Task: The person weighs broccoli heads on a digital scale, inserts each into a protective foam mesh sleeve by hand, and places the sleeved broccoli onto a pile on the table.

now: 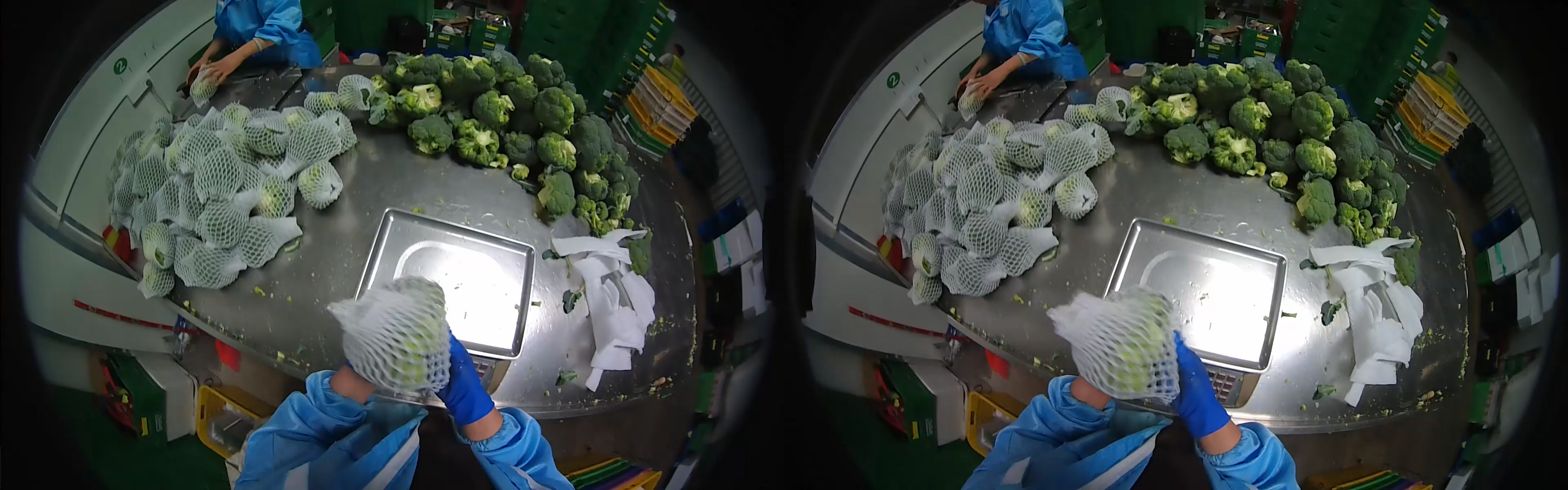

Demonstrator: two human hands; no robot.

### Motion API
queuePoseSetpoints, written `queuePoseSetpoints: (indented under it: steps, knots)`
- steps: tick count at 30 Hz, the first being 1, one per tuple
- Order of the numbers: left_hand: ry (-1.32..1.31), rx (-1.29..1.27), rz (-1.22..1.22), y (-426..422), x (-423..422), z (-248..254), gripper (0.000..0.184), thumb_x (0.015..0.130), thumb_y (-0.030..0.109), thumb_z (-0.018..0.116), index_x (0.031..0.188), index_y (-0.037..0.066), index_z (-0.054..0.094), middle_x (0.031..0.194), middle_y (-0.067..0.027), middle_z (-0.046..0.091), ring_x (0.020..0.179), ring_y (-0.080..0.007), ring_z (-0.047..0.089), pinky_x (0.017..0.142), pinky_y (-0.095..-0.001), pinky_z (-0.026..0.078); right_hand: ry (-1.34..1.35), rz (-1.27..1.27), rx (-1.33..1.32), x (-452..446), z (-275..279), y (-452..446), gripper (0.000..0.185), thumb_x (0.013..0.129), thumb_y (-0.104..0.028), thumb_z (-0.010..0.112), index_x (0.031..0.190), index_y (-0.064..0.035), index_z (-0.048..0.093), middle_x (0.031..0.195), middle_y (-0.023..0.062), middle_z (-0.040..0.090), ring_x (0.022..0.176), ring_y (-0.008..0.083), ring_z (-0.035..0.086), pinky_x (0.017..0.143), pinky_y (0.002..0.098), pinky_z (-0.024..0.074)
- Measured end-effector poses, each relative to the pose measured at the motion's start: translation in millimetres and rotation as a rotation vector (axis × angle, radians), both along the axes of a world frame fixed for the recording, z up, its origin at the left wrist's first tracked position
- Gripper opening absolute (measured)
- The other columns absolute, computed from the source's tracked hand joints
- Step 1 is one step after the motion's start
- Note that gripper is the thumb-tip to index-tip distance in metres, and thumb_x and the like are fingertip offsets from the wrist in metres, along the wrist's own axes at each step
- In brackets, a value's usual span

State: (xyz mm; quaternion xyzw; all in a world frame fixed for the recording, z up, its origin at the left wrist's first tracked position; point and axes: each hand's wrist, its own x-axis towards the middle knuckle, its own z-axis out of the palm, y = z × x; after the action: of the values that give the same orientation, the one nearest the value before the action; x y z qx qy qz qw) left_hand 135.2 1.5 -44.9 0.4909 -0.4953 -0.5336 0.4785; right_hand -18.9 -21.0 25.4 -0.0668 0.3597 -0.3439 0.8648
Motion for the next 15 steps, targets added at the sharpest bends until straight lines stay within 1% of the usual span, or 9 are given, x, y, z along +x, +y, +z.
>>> queuePoseSetpoints:
  steps: [1,2,3,4,8,9,10,12,15]
  knots:
    - [-0.463,-0.237,0.016,-17.5,14.2,-1.0,0.053,0.095,0.037,0.030,0.138,0.006,0.026,0.141,-0.0116,0.031,0.129,-0.0248,0.030,0.109,-0.0374,0.023,0.085,-0.008,-0.001,5.4,4.2,-3.5,0.039,0.091,-0.031,0.050,0.118,-0.0027,0.053,0.096,0.0071,0.061,0.081,0.0162,0.059,0.073,0.0288,0.0496]
    - [-1.401,-0.455,0.221,-37.4,27.3,8.8,0.052,0.095,0.036,0.030,0.137,0.006,0.028,0.140,-0.0122,0.033,0.128,-0.0252,0.032,0.109,-0.0369,0.023,0.001,0.129,-0.091,-2.9,-12.7,-8.2,0.038,0.092,-0.031,0.048,0.117,-0.0027,0.054,0.084,0.0037,0.058,0.068,0.0134,0.054,0.061,0.0250,0.0449]
    - [-1.880,-0.566,0.510,-57.4,40.4,18.6,0.051,0.095,0.035,0.029,0.136,0.005,0.031,0.139,-0.0128,0.035,0.128,-0.0257,0.033,0.109,-0.0364,0.023,-0.080,0.267,-0.182,-11.4,-29.8,-13.3,0.037,0.093,-0.030,0.047,0.115,-0.0027,0.054,0.072,0.0003,0.055,0.056,0.0106,0.050,0.049,0.0211,0.0401]
    - [-1.871,-0.530,0.534,-82.4,64.8,13.0,0.052,0.093,0.037,0.032,0.135,0.005,0.033,0.139,-0.0132,0.035,0.127,-0.0266,0.033,0.108,-0.0366,0.024,0.115,0.218,-0.119,-1.6,1.3,-13.4,0.034,0.093,-0.028,0.045,0.109,-0.0004,0.058,0.060,-0.0030,0.042,0.046,0.0071,0.033,0.042,0.0191,0.0255]
    - [-1.800,-0.218,0.334,-190.3,216.7,-16.5,0.059,0.086,0.044,0.042,0.132,0.006,0.038,0.137,-0.0149,0.038,0.126,-0.0303,0.035,0.106,-0.0374,0.026,0.221,0.132,-0.124,-14.5,1.5,-21.1,0.035,0.093,-0.026,0.044,0.106,0.0024,0.059,0.062,-0.0004,0.044,0.048,0.0079,0.036,0.043,0.0195,0.0285]
    - [-1.471,0.103,0.449,-208.7,226.0,5.2,0.054,0.087,0.042,0.042,0.128,0.007,0.043,0.131,-0.0149,0.046,0.121,-0.0287,0.041,0.102,-0.0362,0.031,0.205,0.095,-0.142,-20.3,-4.3,-24.5,0.035,0.093,-0.026,0.044,0.107,0.0023,0.059,0.062,-0.0002,0.044,0.048,0.0079,0.037,0.043,0.0194,0.0290]
    - [-1.451,0.037,0.282,-232.3,241.0,21.5,0.050,0.092,0.039,0.033,0.129,0.007,0.043,0.136,-0.0143,0.040,0.122,-0.0279,0.041,0.103,-0.0348,0.031,0.193,0.058,-0.163,-27.1,-7.2,-28.3,0.035,0.093,-0.026,0.044,0.107,0.0021,0.059,0.062,0.0001,0.044,0.048,0.0079,0.038,0.044,0.0194,0.0294]
    - [-1.073,-0.014,0.610,-258.7,253.1,42.7,0.058,0.081,0.051,0.054,0.117,0.005,0.054,0.119,-0.0170,0.055,0.109,-0.0348,0.051,0.090,-0.0398,0.041,0.238,-0.028,-0.145,-34.8,-2.8,-39.2,0.035,0.093,-0.026,0.044,0.107,0.0020,0.059,0.062,0.0000,0.044,0.049,0.0079,0.039,0.044,0.0193,0.0302]
    - [-1.479,-0.062,0.692,-307.2,281.2,56.2,0.057,0.086,0.045,0.050,0.128,0.007,0.045,0.111,-0.0168,0.060,0.105,-0.0341,0.055,0.094,-0.0393,0.038,0.289,-0.102,-0.129,-45.2,-2.9,-54.5,0.035,0.093,-0.027,0.044,0.106,0.0015,0.060,0.062,-0.0004,0.045,0.050,0.0079,0.041,0.046,0.0193,0.0325]
